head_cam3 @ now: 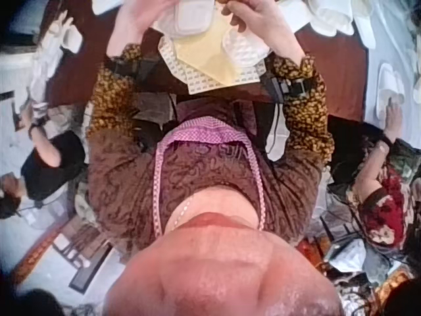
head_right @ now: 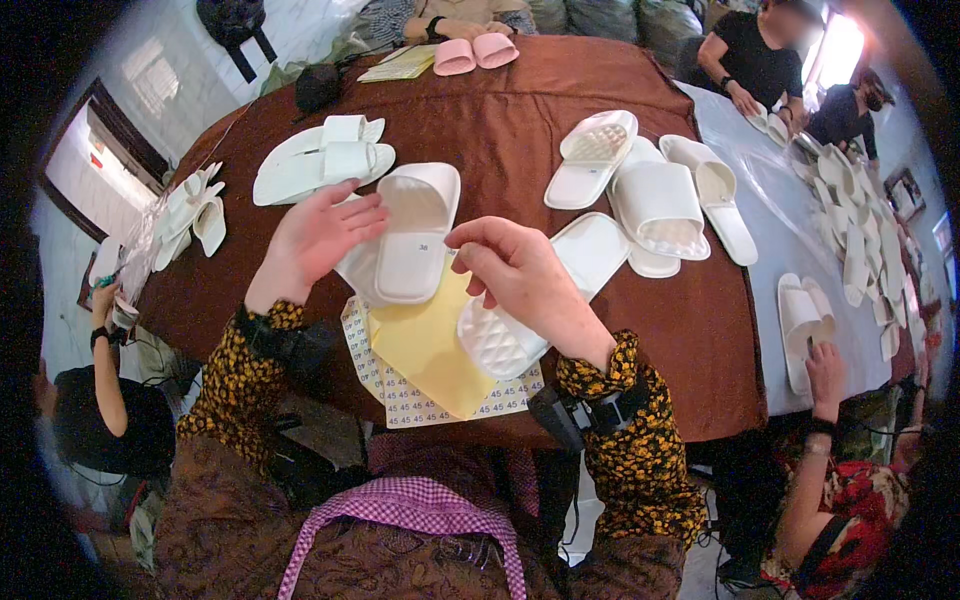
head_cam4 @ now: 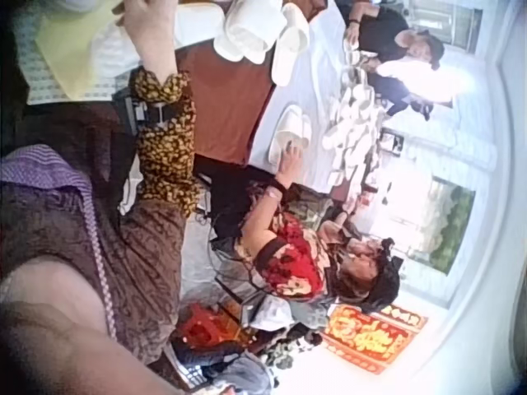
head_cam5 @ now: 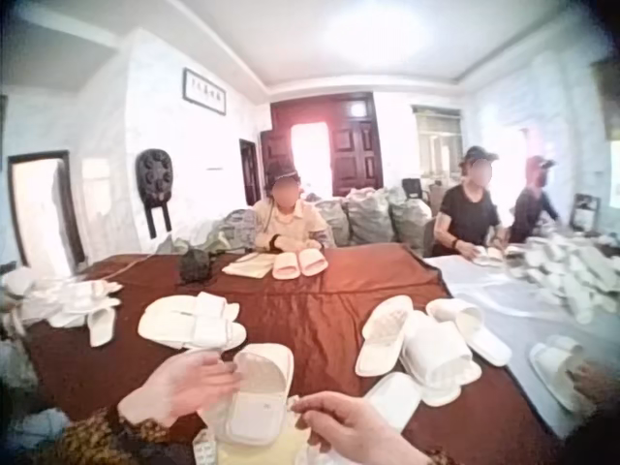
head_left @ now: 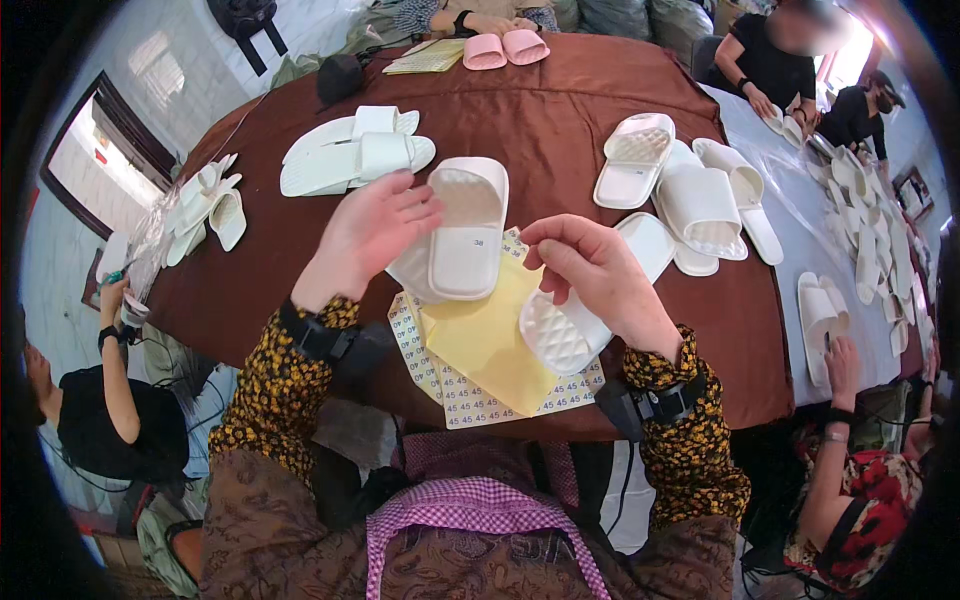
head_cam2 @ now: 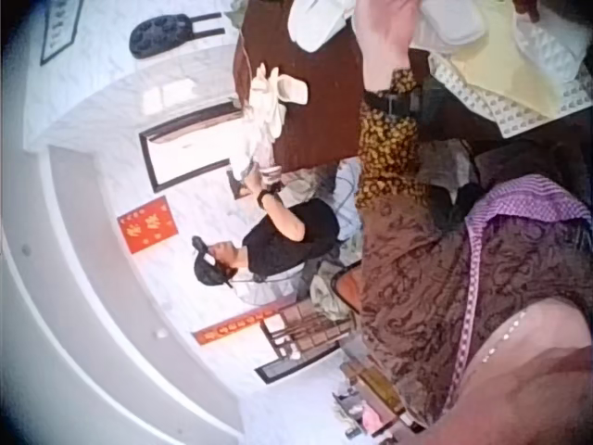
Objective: Applying size labels inside white slippers.
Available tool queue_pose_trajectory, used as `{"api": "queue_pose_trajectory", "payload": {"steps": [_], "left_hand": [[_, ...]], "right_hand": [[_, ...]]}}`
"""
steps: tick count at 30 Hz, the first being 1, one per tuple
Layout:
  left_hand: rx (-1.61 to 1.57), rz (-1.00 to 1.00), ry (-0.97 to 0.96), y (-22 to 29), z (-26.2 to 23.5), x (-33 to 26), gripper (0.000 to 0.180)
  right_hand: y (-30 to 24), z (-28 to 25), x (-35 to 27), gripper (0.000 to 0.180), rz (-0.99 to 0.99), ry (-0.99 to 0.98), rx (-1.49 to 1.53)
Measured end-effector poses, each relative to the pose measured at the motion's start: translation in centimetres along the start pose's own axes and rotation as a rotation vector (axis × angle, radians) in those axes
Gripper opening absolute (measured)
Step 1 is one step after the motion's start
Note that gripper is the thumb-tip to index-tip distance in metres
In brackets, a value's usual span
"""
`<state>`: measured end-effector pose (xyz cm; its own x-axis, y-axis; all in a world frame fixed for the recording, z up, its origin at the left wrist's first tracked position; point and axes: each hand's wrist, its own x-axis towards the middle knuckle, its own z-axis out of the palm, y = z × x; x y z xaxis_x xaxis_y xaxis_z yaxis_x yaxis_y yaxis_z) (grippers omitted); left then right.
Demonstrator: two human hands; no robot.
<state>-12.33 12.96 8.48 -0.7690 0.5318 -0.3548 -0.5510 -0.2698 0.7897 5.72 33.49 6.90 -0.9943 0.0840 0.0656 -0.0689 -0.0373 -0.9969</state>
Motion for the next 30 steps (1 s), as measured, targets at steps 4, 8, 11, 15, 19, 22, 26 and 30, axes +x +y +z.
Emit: {"api": "queue_pose_trajectory", "payload": {"steps": [4,8,11,15,19,22,26,30], "left_hand": [[0.420,0.373,0.005,0.7,-2.8,-1.4,0.051],[0.916,0.544,0.155,0.6,-4.2,-1.4,0.067],[1.304,0.532,0.222,0.1,-8.2,0.5,0.081],[1.404,0.509,0.139,0.2,-8.6,1.7,0.079],[1.636,0.492,0.143,0.8,-8.4,1.7,0.072],[1.589,0.461,0.064,1.3,-8.0,1.0,0.069],[1.628,0.689,-0.105,1.7,-9.3,1.2,0.064],[2.044,0.908,0.083,-0.3,-5.2,-1.6,0.066]], "right_hand": [[-0.4,0.2,0.1,0.024,0.007,0.000,-0.030],[0.2,0.1,0.5,0.022,-0.063,0.064,-0.145],[1.7,0.9,1.1,0.020,-0.206,0.087,-0.279],[1.4,0.4,1.0,0.017,-0.297,0.155,-0.367],[1.3,-0.3,1.0,0.018,-0.273,0.238,-0.349],[1.2,-0.5,1.1,0.018,-0.249,0.260,-0.346],[0.9,-0.3,1.0,0.018,-0.247,0.224,-0.362],[1.4,-0.6,1.4,0.017,-0.294,0.247,-0.421]]}}
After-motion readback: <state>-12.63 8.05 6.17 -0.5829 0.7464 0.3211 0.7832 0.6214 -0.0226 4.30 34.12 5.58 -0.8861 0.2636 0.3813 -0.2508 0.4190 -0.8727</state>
